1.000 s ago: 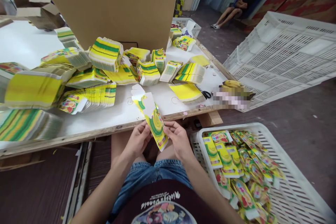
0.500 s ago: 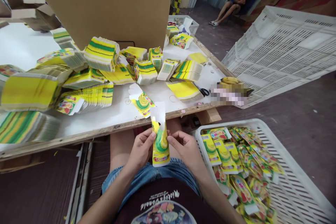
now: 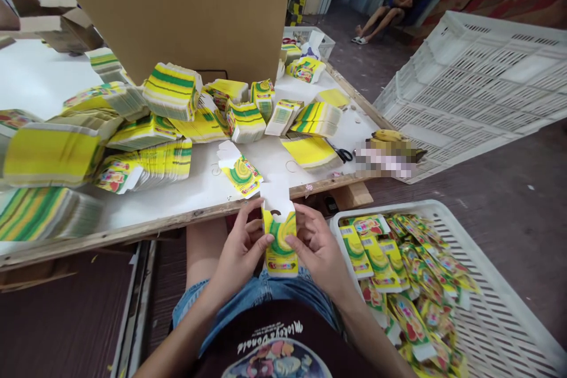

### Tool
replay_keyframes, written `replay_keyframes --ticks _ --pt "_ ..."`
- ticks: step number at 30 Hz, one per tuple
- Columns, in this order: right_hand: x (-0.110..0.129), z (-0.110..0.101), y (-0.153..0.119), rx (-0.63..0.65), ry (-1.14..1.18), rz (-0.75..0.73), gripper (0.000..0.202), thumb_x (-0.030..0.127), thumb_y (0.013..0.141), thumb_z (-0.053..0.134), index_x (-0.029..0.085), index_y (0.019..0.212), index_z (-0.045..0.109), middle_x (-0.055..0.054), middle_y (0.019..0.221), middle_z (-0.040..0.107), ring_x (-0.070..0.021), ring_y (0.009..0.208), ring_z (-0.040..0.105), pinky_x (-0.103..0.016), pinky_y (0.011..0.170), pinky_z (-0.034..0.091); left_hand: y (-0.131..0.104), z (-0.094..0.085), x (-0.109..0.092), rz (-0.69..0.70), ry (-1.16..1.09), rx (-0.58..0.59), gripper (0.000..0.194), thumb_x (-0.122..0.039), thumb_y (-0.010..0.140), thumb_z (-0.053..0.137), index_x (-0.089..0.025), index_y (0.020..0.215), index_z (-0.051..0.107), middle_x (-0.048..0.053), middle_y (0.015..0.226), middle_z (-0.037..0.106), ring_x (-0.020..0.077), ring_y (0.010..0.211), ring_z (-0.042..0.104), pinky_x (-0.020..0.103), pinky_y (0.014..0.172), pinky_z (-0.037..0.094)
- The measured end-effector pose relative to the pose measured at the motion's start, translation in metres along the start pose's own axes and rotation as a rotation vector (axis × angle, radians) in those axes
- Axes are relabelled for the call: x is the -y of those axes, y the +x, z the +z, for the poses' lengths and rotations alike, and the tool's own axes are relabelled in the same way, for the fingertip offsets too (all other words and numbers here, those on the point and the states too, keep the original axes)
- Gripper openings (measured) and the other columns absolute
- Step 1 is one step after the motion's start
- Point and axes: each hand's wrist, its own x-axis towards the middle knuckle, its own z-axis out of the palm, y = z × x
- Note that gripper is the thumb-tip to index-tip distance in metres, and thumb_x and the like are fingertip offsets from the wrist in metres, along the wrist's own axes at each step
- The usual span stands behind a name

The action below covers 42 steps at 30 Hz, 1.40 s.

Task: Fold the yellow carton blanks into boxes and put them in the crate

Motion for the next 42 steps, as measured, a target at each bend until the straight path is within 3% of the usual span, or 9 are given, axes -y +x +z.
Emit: replay_keyframes --ticks 7,10,15,19,23,28,34,38,42 --pt "0.007 -0.017 0.004 0.150 -0.083 0.023 0.014 0.035 0.089 0.061 0.022 0.092 0.066 -0.002 0.082 0.066 -0.0179 0.074 0.062 -0.027 0.065 0.048 -0.005 -0.010 -0.006 -0.133 -0.132 0.257 0.034 -0.018 0.081 0.070 -0.022 0.111 0.055 0.007 0.101 0.073 0.0178 0.085 0.070 0.025 0.073 0.053" --pt "0.007 -0.020 0.007 0.107 -0.227 -0.069 0.022 0.036 0.090 0.059 0.020 0.077 0.067 -0.002 0.074 0.063 -0.0174 0.070 0.058 -0.027 0.064 0.046 -0.006 -0.008 -0.004 -0.163 -0.175 0.273 0.056 -0.016 0.080 0.070 -0.028 0.128 0.043 0.005 0.098 0.073 0.0165 0.082 0.070 0.025 0.072 0.053" --pt "0.002 -0.019 0.010 -0.056 -0.072 -0.045 0.029 0.036 0.087 0.064 0.028 0.115 0.060 -0.004 0.095 0.069 -0.0199 0.085 0.064 -0.032 0.076 0.050 0.000 -0.008 -0.001 -0.190 -0.091 0.242 0.055 -0.020 0.080 0.071 -0.023 0.129 0.045 0.009 0.102 0.073 0.0197 0.086 0.070 0.029 0.075 0.054" --pt "0.002 -0.023 0.010 -0.007 -0.169 -0.014 0.030 0.043 0.089 0.058 0.023 0.110 0.068 -0.009 0.105 0.068 -0.0250 0.100 0.063 -0.036 0.084 0.050 0.003 -0.008 0.006 -0.082 0.039 0.133 0.042 -0.020 0.081 0.069 -0.021 0.120 0.055 0.008 0.109 0.072 0.0201 0.093 0.068 0.027 0.078 0.053" --pt "0.002 -0.023 0.011 0.099 -0.286 0.139 0.039 0.032 0.082 0.066 0.024 0.120 0.060 -0.002 0.082 0.070 -0.0198 0.074 0.064 -0.029 0.065 0.049 0.002 -0.003 0.010 -0.072 0.095 0.142 0.043 -0.022 0.084 0.065 -0.022 0.126 0.054 0.010 0.115 0.070 0.0227 0.102 0.066 0.031 0.086 0.052" --pt "0.001 -0.017 0.010 0.016 -0.498 0.067 0.032 0.025 0.081 0.065 0.023 0.112 0.059 0.009 0.051 0.052 -0.0127 0.047 0.047 -0.023 0.047 0.033 0.004 -0.002 0.005 -0.105 0.031 0.151 0.051 -0.025 0.082 0.068 -0.021 0.130 0.053 0.011 0.110 0.072 0.0243 0.099 0.068 0.034 0.085 0.052" --pt "0.002 -0.012 0.007 -0.033 -0.495 -0.039 0.031 0.037 0.089 0.058 0.022 0.114 0.067 -0.002 0.074 0.069 -0.0169 0.062 0.059 -0.027 0.058 0.045 0.003 0.004 0.005 -0.136 -0.032 0.135 0.049 -0.023 0.076 0.074 -0.019 0.122 0.056 0.009 0.098 0.075 0.0239 0.091 0.070 0.032 0.078 0.054" --pt "0.016 -0.041 0.002 0.003 -0.582 -0.033 0.026 0.036 0.089 0.055 0.026 0.105 0.073 -0.007 0.106 0.073 -0.0242 0.091 0.066 -0.034 0.078 0.050 0.008 0.009 0.006 -0.028 0.174 0.192 0.043 -0.027 0.084 0.065 -0.022 0.126 0.056 0.011 0.112 0.072 0.0254 0.101 0.068 0.038 0.087 0.054" --pt "0.033 -0.106 -0.018 0.119 -1.026 0.119 0.023 0.041 0.082 0.061 0.029 0.072 0.077 -0.007 0.081 0.077 -0.0298 0.077 0.067 -0.041 0.076 0.048 0.038 -0.017 0.002 0.291 0.743 -0.013 0.046 -0.031 0.083 0.066 -0.024 0.127 0.057 0.012 0.135 0.059 0.0298 0.129 0.050 0.050 0.111 0.035"
